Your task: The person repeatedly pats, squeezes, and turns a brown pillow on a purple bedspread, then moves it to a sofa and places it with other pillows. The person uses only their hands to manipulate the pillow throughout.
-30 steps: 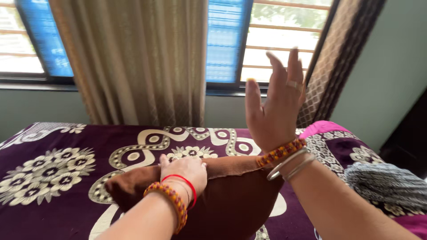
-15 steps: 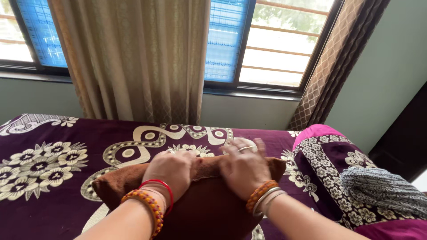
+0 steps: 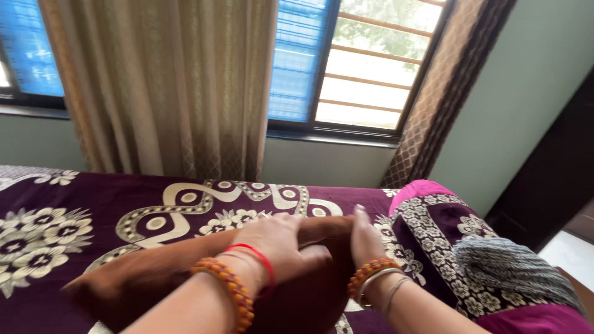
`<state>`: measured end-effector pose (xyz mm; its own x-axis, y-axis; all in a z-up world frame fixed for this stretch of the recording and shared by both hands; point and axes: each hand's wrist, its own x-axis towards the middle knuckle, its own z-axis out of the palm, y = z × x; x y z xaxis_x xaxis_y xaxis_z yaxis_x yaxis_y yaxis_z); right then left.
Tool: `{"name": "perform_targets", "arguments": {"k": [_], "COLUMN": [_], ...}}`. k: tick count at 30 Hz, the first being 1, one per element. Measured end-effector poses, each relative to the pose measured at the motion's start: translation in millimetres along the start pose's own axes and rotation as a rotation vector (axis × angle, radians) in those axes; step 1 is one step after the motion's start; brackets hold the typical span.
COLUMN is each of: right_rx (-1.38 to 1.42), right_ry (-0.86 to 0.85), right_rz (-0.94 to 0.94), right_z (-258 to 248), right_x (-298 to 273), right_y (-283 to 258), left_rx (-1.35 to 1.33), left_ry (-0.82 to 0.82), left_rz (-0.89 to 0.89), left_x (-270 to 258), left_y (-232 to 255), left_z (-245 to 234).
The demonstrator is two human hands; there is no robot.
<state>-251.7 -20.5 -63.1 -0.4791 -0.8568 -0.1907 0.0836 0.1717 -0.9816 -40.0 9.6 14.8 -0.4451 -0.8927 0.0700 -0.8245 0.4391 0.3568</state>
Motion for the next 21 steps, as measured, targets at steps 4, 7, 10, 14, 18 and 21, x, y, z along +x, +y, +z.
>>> {"name": "perform_targets", "arguments": {"k": [4, 7, 10, 14, 18, 21], "right_rx": [0.134, 0.202, -0.008, -0.026, -0.227, -0.439], "right_ry": [-0.212, -0.469, -0.238, -0.316, -0.244, -0.114], "right_rz": [-0.205, -0.376, -0.391, -0.496, -0.747, -0.875], "right_z": [21.7, 26.8, 30.3, 31.1, 21.7, 16.0], "right_x": [-15.2, -13.1, -24.0, -35.8, -40.5, -52.5], "right_y": [-7.9, -4.6, -11.5, -40.6, -75.7, -101.5], "left_rx": [0.027, 0.031, 0.016, -0.028, 0.096, -0.406], "left_ry": [0.125, 0.154, 0.218, 0.469, 0.733, 0.819], "left_rz": [0.047, 0.012, 0.07, 0.191, 0.154, 0.157], "left_x": [10.1, 0.5, -6.8, -2.8, 10.7, 12.4], "left_y": [19.2, 17.9, 14.3, 6.1, -10.7, -32.5], "left_z": [3.5, 8.4, 17.4, 8.4, -45.4, -78.6]}}
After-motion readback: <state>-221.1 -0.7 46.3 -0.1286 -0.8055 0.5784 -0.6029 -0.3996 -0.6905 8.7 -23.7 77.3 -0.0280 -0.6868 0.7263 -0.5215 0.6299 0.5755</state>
